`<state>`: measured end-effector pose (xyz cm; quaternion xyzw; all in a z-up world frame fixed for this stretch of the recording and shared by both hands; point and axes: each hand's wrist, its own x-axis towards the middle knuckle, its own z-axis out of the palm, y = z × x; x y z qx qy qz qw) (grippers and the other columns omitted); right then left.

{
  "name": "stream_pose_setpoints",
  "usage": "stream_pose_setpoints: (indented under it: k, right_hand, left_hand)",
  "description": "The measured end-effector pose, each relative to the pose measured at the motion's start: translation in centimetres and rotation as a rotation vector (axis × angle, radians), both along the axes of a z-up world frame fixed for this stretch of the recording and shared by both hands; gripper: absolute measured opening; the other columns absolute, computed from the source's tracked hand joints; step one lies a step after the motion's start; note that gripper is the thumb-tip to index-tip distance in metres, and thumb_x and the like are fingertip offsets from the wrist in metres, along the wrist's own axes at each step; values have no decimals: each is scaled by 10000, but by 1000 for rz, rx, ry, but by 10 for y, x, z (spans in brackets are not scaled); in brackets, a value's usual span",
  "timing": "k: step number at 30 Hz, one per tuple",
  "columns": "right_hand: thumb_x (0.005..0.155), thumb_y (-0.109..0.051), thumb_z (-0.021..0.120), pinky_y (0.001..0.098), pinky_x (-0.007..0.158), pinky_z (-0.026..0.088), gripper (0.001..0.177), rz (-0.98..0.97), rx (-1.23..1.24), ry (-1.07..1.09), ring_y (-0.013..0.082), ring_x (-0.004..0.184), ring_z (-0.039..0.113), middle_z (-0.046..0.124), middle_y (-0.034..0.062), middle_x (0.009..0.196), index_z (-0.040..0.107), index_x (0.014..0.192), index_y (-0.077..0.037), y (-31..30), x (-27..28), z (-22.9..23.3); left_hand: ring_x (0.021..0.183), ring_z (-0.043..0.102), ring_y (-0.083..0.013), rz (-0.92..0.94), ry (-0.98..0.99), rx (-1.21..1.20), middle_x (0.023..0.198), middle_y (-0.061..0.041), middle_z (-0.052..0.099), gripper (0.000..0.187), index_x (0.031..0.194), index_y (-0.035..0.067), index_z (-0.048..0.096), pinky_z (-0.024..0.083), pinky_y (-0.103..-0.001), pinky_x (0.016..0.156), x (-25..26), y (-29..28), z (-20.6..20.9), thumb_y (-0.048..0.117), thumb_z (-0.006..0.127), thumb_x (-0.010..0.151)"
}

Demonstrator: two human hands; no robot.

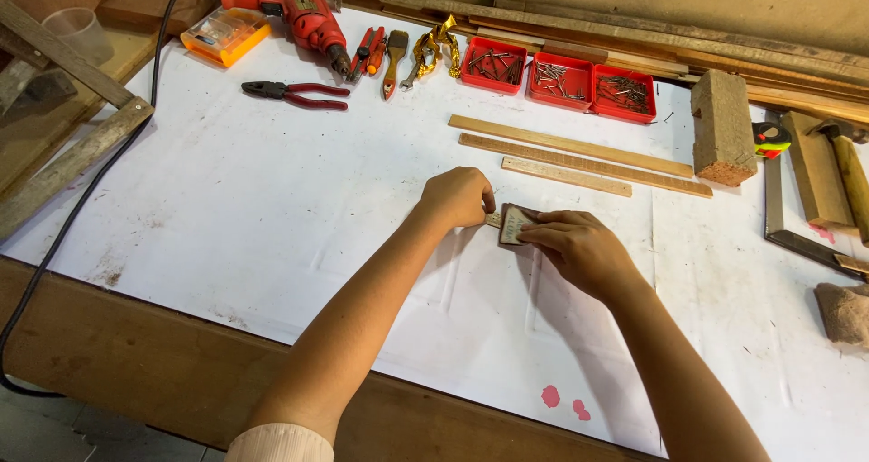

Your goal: Sanding thin wooden strips with sandpaper on a workbench.

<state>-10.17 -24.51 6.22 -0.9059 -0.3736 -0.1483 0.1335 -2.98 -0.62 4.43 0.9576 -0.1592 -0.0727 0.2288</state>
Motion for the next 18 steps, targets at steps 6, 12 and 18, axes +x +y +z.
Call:
stream_pose_setpoints:
  k: [6, 12, 18]
  right_hand:
    - [861, -163, 748, 378, 896, 544, 227, -118, -23, 25, 190, 1053, 689, 782, -34, 1055, 796, 1081, -184, 3, -8, 3]
    - [879, -150, 729, 385, 931, 543, 176, -92, -29, -74, 198, 1068, 685, 788, -32, 1076, 786, 1045, -156, 36, -1, -9]
    - [900, -165, 734, 403, 753, 576, 203, -140, 117, 44, 271, 919, 710, 771, 54, 1009, 793, 1093, -185, 25, 3, 7]
  left_hand:
    - [872, 737, -160, -5, 64, -93, 925, 37, 788, 183, 837, 230, 846, 599, -333, 757, 3, 9, 1, 207, 867, 657]
    - [843, 741, -178, -5, 97, -69, 901, 22, 792, 241, 864, 219, 834, 584, -340, 746, -2, 14, 10, 264, 909, 639]
    - [875, 734, -232, -22, -131, -3, 876, -17, 776, 74, 806, 203, 817, 592, -387, 760, 3, -2, -16, 222, 846, 741]
